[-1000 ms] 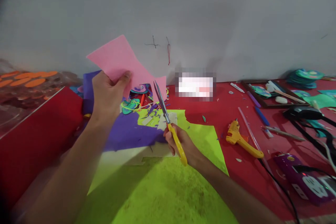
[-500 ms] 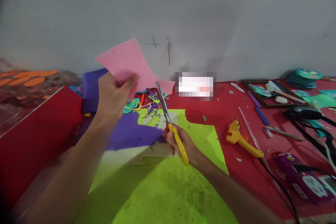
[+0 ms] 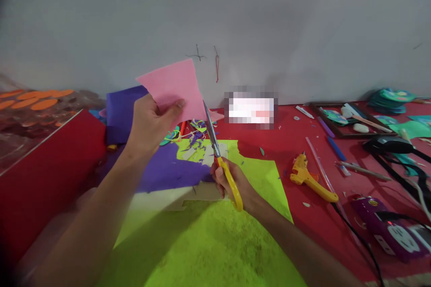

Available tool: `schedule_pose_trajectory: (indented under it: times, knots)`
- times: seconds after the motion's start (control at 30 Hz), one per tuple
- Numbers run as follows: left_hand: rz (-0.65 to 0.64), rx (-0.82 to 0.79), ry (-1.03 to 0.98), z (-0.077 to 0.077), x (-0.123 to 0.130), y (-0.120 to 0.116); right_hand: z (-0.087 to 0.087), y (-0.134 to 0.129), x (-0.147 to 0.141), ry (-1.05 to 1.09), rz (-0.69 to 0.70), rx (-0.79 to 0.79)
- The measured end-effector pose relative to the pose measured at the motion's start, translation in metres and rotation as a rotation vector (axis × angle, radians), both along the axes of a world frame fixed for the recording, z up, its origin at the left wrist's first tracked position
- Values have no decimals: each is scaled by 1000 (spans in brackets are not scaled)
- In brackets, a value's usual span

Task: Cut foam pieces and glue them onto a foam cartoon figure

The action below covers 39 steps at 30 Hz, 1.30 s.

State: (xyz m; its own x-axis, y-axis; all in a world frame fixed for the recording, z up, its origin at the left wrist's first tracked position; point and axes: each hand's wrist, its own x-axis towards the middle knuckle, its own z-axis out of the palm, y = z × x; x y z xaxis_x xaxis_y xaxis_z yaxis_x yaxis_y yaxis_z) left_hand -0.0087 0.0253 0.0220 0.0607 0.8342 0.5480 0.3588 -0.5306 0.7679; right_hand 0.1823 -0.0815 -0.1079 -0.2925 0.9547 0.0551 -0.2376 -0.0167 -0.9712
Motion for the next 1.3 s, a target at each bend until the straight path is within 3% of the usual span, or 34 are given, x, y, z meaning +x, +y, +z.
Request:
schedule_pose_trajectory:
  times: [0.7, 1.1, 1.3]
  knots:
    - [-26, 27, 77, -4, 7, -2, 4, -1, -1, -11, -49, 12]
    - [-35, -39, 72, -7, 9, -1, -6, -3, -5, 25, -114, -5]
    - [-9, 20, 69, -11, 6, 3, -2, -3, -5, -7, -139, -35]
